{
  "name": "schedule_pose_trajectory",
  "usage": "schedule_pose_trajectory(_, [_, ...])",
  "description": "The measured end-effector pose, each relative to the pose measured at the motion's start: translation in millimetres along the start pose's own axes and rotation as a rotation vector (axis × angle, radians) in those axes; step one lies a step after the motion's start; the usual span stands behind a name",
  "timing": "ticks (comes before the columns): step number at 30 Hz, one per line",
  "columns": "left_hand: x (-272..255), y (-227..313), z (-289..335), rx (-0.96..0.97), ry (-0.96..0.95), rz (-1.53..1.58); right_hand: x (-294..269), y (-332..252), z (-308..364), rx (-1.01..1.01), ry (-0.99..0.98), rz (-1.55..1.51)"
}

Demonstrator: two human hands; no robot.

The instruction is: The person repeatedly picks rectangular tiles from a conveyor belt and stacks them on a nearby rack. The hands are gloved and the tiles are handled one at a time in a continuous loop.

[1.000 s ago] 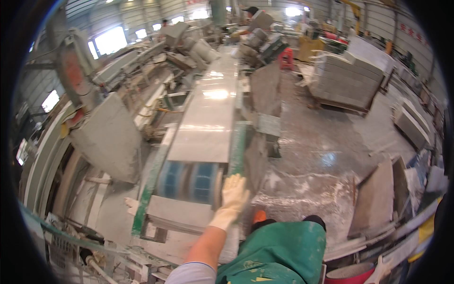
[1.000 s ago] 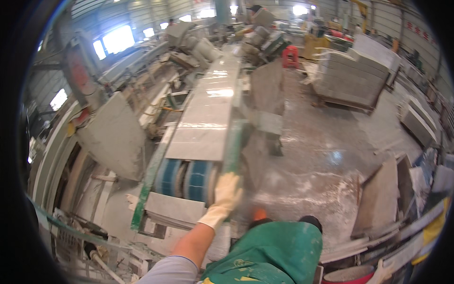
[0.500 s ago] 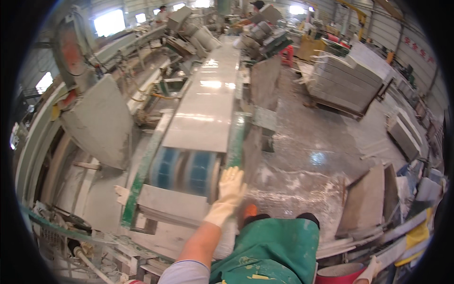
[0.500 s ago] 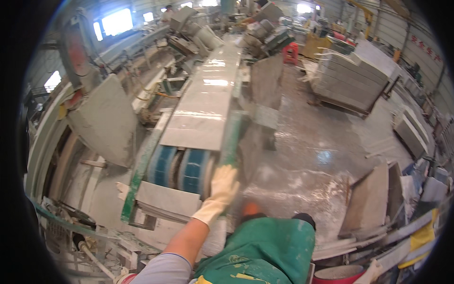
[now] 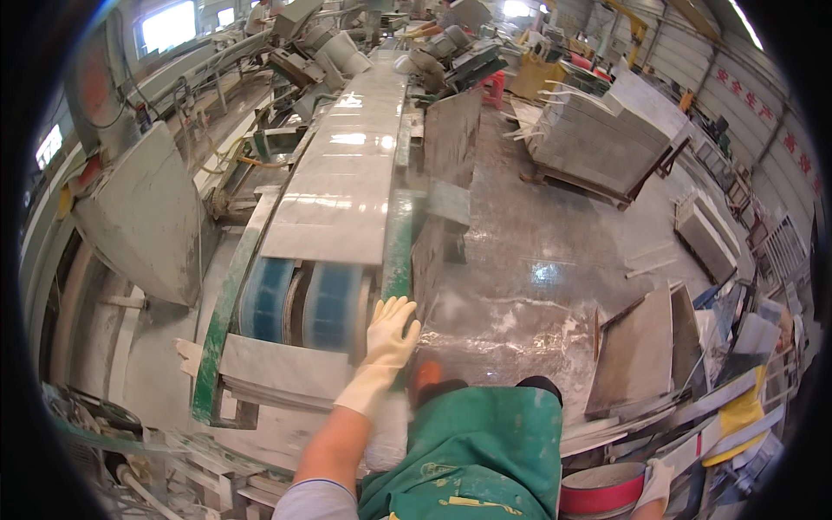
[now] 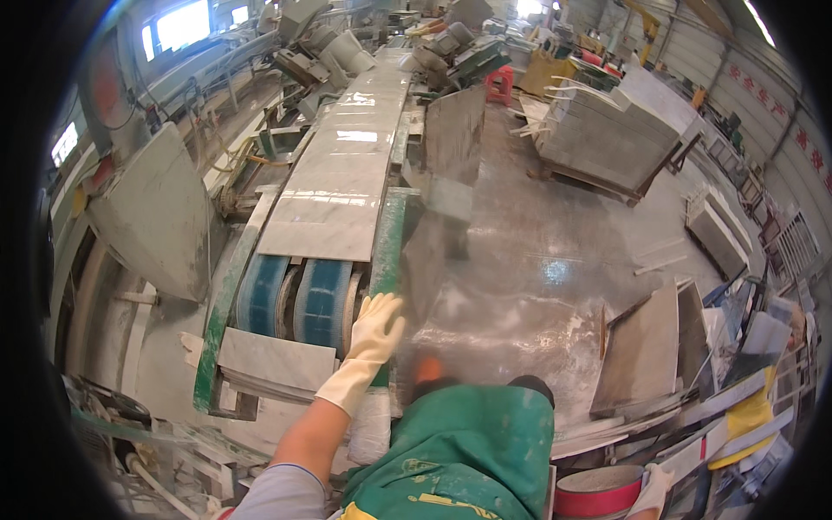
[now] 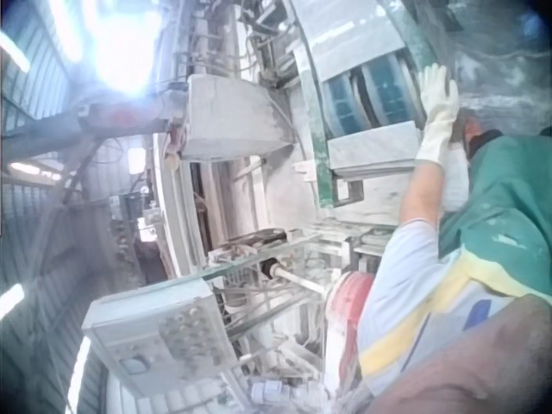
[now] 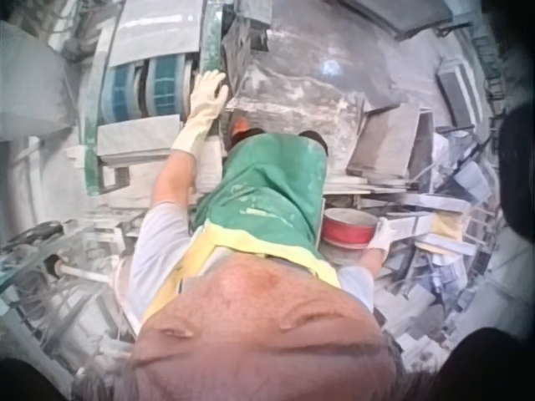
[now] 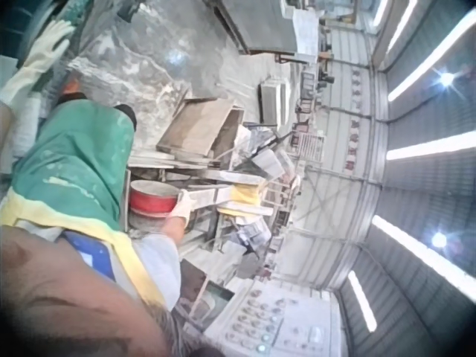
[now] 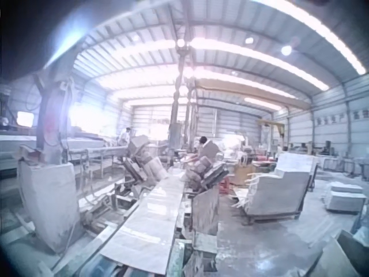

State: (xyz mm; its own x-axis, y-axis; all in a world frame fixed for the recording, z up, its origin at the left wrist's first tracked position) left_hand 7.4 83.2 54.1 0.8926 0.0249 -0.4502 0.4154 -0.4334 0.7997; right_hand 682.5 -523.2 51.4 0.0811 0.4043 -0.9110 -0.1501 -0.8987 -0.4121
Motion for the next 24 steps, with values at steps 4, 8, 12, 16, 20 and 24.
schedule_pose_trajectory(4, [-21,-38,5,-0.402,0.201,0.565,-12,-18,-17,0.284,-0.170,-0.719])
schedule_pose_trajectory(8, [15,-27,-1,-0.638,0.351,1.089,-12,-92,-4,0.351,-0.403,-1.126])
schedule_pose_trajectory(12, [97,52,-8,-0.869,-0.153,1.290,30,-211,79,0.181,-0.692,-0.956])
schedule_pose_trajectory(16, [137,126,0,-0.870,-0.439,1.341,47,-359,227,-0.443,-0.912,-0.827])
schedule_pose_trajectory(20, [122,125,-10,-0.821,-0.260,1.447,43,-455,398,-1.118,-1.042,-0.494])
schedule_pose_trajectory(24, [48,64,-23,-0.690,0.138,1.288,40,-500,558,-1.974,-0.924,-0.261])
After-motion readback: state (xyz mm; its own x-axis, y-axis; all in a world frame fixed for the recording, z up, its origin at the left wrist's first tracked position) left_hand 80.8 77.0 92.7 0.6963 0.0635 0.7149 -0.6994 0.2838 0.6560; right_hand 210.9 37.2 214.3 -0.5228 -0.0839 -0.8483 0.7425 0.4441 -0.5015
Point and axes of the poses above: each hand's wrist, its own z-axis away from the middle knuckle, its own x-axis out of the palm, y = z × x, the point moved 10 cm from there along -z, towards the middle knuckle, and after that the axes turned 11 degrees about z, right-handed, at the moved point
